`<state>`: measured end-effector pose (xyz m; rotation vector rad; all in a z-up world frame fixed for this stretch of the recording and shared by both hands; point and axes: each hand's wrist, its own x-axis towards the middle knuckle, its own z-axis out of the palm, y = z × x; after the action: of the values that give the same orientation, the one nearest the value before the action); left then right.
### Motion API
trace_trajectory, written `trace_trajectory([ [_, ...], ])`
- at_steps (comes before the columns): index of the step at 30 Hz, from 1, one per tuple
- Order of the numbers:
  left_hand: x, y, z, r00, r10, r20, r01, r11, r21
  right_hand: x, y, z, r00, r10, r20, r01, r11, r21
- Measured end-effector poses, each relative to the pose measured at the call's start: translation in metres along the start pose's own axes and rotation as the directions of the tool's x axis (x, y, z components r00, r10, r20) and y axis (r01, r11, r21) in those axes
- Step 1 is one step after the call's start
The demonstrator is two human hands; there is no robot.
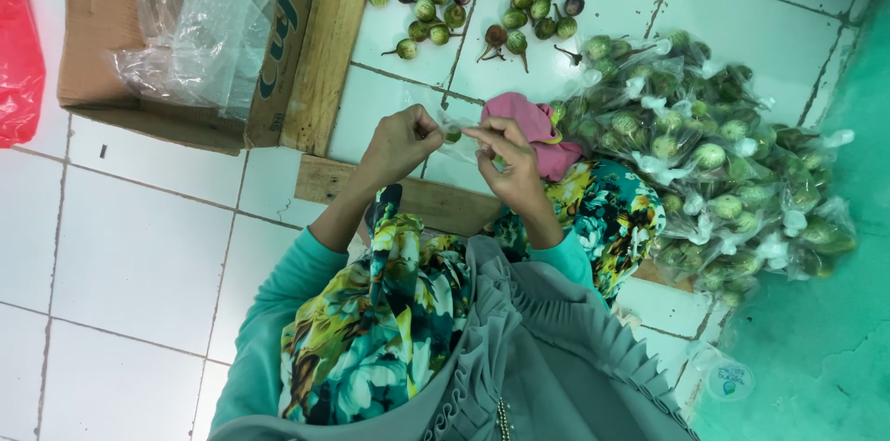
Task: Packaging small fruits into individual plastic bags and sealing them manually
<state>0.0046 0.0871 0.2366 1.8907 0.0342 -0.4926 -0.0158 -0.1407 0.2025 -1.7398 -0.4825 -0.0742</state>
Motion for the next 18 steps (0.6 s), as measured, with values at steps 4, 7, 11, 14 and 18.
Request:
trace_trajectory([
  [4, -0.021, 0.036, -0.02, 0.998, 0.029, -0.048, -0.029, 1.0, 0.009, 0.0, -0.006, -0.003, 0.993, 0.054, -0.106, -0.033, 0.981, 0.192],
  [7, -0.039, 0.064, -0.04, 0.995, 0.041, -0.089, -0.038, 0.999, 0.032, 0.005, -0.009, -0.01, 0.974, 0.123, -0.193, -0.048, 0.935, 0.351],
  [11, -0.059, 0.092, -0.061, 0.986, 0.075, -0.15, -0.069, 0.996, 0.048, 0.005, -0.006, -0.025, 0.929, 0.31, -0.2, -0.337, 0.934, -0.119],
  [14, -0.055, 0.089, -0.065, 0.987, 0.098, -0.128, -0.084, 0.99, 0.114, -0.005, 0.026, -0.023, 0.834, 0.548, -0.064, -0.465, 0.634, -0.618],
  [18, -0.027, 0.087, -0.067, 0.999, 0.051, 0.0, -0.05, 0.995, 0.082, -0.005, 0.052, -0.013, 0.707, 0.707, 0.023, -0.443, 0.468, -0.765],
])
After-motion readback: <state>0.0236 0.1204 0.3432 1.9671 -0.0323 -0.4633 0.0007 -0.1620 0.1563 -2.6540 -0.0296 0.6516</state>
